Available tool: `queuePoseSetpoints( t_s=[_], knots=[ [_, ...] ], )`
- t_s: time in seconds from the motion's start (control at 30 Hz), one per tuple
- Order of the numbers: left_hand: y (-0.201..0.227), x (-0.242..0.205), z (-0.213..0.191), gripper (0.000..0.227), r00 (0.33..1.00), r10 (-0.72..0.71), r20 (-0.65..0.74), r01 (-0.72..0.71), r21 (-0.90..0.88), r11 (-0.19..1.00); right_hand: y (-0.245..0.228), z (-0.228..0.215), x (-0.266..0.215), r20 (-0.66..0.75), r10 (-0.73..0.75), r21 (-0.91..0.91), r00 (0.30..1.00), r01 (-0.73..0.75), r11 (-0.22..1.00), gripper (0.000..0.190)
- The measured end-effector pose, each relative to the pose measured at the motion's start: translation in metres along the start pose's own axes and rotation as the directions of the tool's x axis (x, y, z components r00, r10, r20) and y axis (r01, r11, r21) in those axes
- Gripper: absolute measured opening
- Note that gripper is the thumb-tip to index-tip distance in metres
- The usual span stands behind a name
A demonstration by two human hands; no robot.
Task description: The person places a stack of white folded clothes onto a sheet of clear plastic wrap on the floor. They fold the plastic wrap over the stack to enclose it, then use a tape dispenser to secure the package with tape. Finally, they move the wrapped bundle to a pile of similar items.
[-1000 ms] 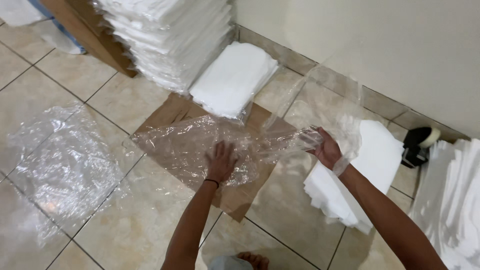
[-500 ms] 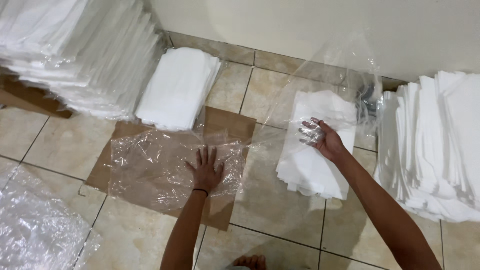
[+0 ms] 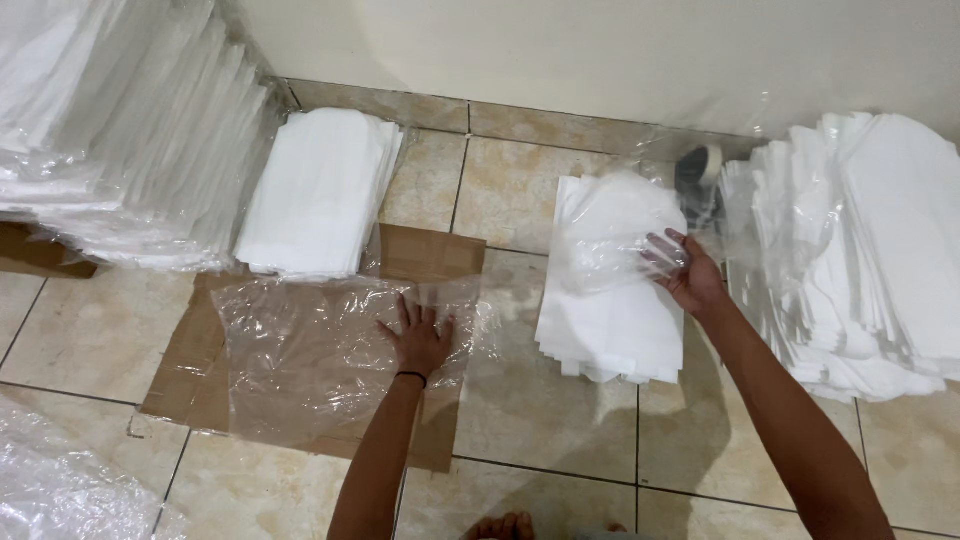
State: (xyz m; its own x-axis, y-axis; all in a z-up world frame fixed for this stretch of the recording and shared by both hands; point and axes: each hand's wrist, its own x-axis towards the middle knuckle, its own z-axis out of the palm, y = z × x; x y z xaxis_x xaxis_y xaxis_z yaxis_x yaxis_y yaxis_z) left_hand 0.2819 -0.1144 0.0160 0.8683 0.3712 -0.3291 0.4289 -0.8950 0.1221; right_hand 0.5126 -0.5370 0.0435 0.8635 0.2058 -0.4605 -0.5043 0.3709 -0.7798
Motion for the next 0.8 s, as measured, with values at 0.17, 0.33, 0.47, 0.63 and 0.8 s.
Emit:
queuePoseSetpoints(
  t_s=[0.17, 0.33, 0.47, 0.63, 0.8],
  knots=[
    [-0.021, 0.002, 0.009, 0.066, 0.999, -0.033, -0.027, 0.033, -0.011, 0.999, -0.024, -0.037, -0.006, -0.053, -0.041, 0.014, 0.998, 0.042, 0.999, 0.041],
    [-0.053, -0.001, 0.017, 0.068, 0.993, -0.113, -0.044, 0.113, -0.005, 0.994, -0.023, -0.056, -0.007, -0.084, -0.024, 0.020, 0.996, 0.026, 0.999, 0.040],
    [-0.114, -0.006, 0.030, 0.069, 0.970, -0.215, -0.111, 0.208, -0.074, 0.975, -0.015, -0.037, -0.016, -0.045, -0.002, -0.015, 0.999, 0.001, 1.000, 0.035],
    [-0.184, -0.013, 0.043, 0.076, 0.933, -0.317, -0.173, 0.297, -0.133, 0.946, 0.000, 0.016, -0.029, 0.021, 0.031, -0.073, 0.999, -0.030, 0.997, 0.034],
    [-0.141, 0.023, 0.039, 0.019, 0.519, -0.096, -0.849, -0.348, -0.313, 0.883, 0.015, 0.085, -0.046, 0.131, 0.139, -0.189, 0.982, -0.112, 0.975, 0.041]
  ],
)
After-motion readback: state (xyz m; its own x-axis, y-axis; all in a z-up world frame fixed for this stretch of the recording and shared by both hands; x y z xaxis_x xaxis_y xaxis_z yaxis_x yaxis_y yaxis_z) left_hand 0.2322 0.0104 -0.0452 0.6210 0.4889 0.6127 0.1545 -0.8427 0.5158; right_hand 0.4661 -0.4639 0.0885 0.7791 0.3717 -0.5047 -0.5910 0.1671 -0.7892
